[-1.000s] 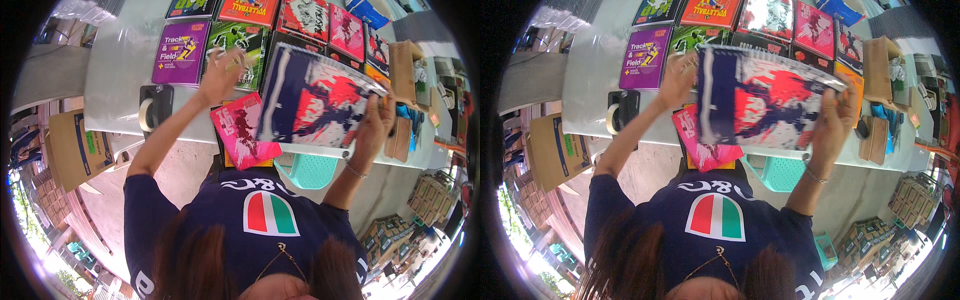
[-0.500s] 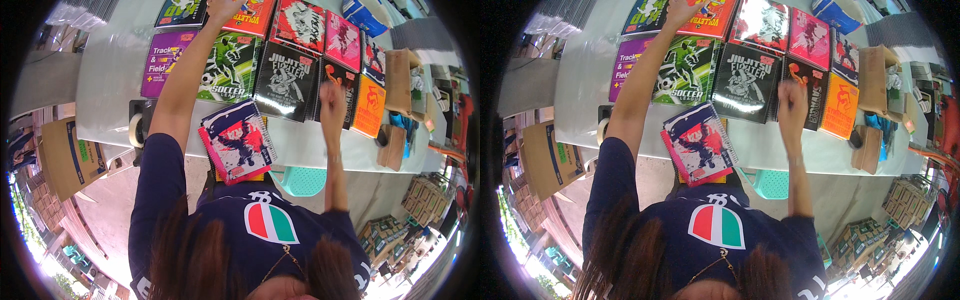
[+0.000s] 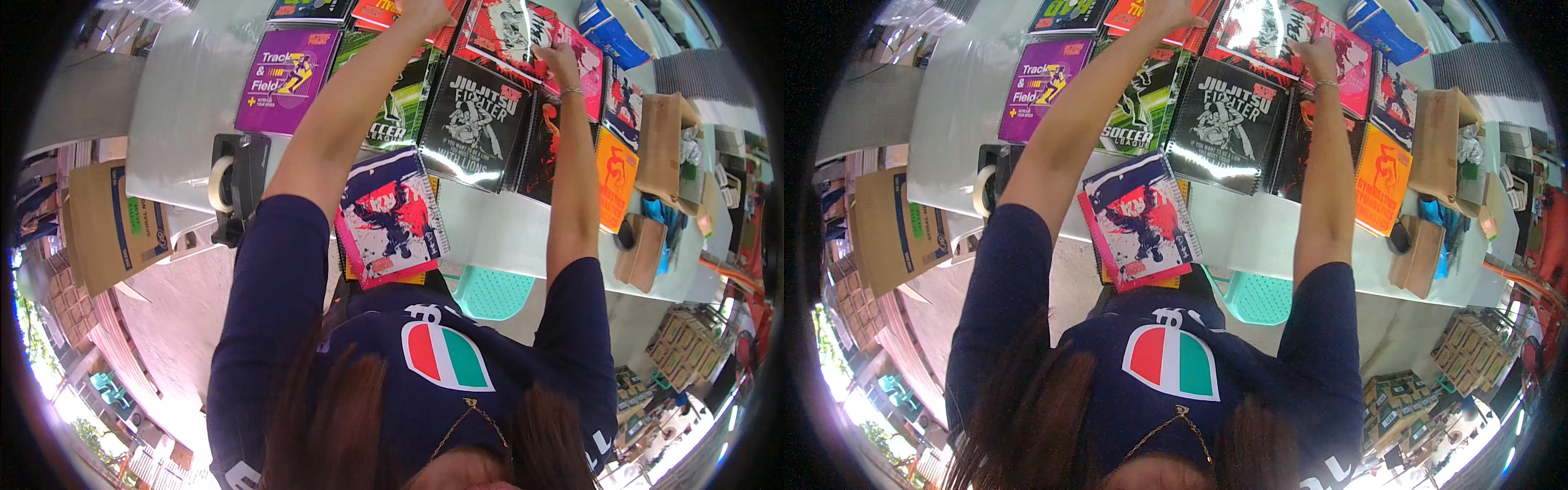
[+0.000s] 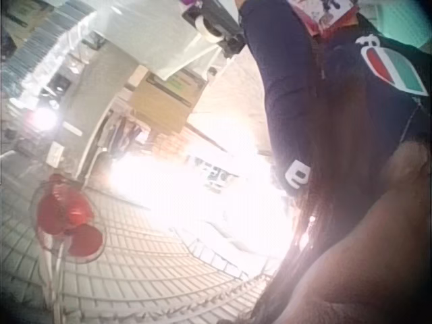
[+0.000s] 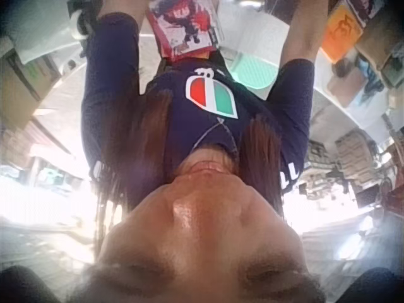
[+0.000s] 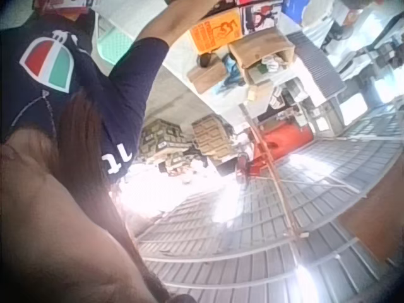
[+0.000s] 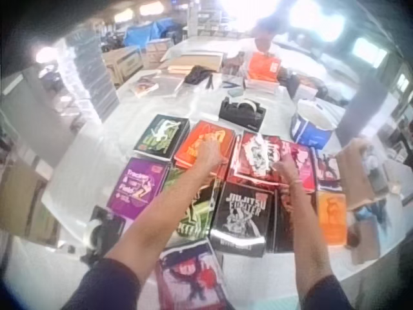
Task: The person wraps spiral-bound notebooks in clear plastic sleeves at a counter. They place each notebook into a sleeve, smooth the plastic, and seal the edges with tape. The wrapped notebooks are stacked on the counter.
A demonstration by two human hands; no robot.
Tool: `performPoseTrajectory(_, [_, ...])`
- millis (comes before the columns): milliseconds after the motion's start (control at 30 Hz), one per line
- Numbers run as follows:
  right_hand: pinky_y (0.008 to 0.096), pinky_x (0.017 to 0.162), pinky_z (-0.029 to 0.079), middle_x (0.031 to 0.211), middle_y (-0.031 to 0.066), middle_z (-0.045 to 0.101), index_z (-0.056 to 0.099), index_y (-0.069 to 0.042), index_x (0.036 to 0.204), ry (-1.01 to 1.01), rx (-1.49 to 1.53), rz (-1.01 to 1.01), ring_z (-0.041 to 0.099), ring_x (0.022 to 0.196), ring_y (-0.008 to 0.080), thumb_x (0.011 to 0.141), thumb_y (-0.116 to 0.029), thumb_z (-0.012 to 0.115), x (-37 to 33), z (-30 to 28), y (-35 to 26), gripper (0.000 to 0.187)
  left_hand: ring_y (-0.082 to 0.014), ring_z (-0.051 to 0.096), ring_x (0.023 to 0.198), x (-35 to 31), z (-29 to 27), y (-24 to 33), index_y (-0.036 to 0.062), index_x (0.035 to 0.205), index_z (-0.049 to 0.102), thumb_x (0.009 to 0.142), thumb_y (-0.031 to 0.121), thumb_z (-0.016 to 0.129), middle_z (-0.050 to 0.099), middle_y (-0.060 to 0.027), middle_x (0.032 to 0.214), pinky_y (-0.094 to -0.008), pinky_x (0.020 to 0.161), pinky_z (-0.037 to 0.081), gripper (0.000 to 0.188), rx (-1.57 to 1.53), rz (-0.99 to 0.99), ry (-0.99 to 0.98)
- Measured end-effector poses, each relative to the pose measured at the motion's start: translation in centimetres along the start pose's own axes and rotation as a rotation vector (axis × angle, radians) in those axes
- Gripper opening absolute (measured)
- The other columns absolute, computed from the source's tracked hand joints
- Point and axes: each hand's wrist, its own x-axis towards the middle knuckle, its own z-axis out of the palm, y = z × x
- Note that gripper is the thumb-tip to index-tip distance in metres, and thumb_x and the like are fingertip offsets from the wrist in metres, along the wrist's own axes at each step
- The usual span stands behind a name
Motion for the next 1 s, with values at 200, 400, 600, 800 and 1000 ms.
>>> performPoseTrajectory(200, [0.0255,0.066,0.044,0.084,0.0023,0.06,0.059,0.0,0.107,0.293,0.483,-0.243,0.054,0.072,0.0119,0.077,-0.016,0.073,-9.2,-2.4,-3.1,0.037,-0.0295,0.067,0.094,0.4,-3.2,-1.0,-0.0004,0.098,0.068,0.082,0.023,0.062,0.069,-0.0167,0.101,-0.0411,0.08,0.054,0.029,-0.254,0.236,0.01])
performPoseTrajectory(400, [0.0299,0.087,0.047,0.119,0.0075,0.059,0.043,-0.003,0.135,0.429,0.81,-0.254,0.058,0.103,0.0153,0.09,-0.002,0.062,-28.6,-6.7,-6.6,0.049,-0.0265,0.066,0.092,-19.0,-13.5,-6.3,0.0059,0.119,0.059,0.086,0.005,0.063,0.066,-0.0134,0.104,-0.0361,0.084,0.051,0.033,-0.55,0.661,0.341])
performPoseTrajectory(600, [0.0232,0.074,0.05,0.124,0.0067,0.056,0.026,-0.003,0.15,0.072,1.003,0.051,0.058,0.09,0.0089,0.083,0.002,0.066,-38.6,3.7,-6.4,0.078,-0.0288,0.056,0.117,-33.9,-7.6,-10.5,0.0108,0.116,0.065,0.081,-0.003,0.059,0.06,-0.0102,0.125,-0.0397,0.101,0.045,0.037,-0.451,0.788,-0.495])
performPoseTrajectory(800, [0.0292,0.066,0.045,0.091,0.0078,0.055,0.054,-0.003,0.106,0.044,0.273,0.006,0.052,0.073,0.0148,0.08,-0.01,0.074,-41.8,18.2,-4.0,0.034,-0.035,0.054,0.118,-13.4,-5.9,-12.9,0.0026,0.124,0.055,0.092,0.02,0.056,0.057,-0.019,0.126,-0.0429,0.102,0.041,0.037,-0.293,0.604,0.3])
performPoseTrajectory(1000, [0.0354,0.069,0.045,0.089,0.0128,0.055,0.056,-0.003,0.103,0.221,0.118,0.084,0.054,0.078,0.0249,0.081,-0.009,0.069,-44.4,16.6,-5.7,0.026,-0.0386,0.062,0.107,0.7,-0.1,-17.6,0.0034,0.117,0.058,0.084,0.05,0.058,0.058,-0.0255,0.121,-0.0498,0.089,0.05,0.057,0.158,-0.015,0.33])
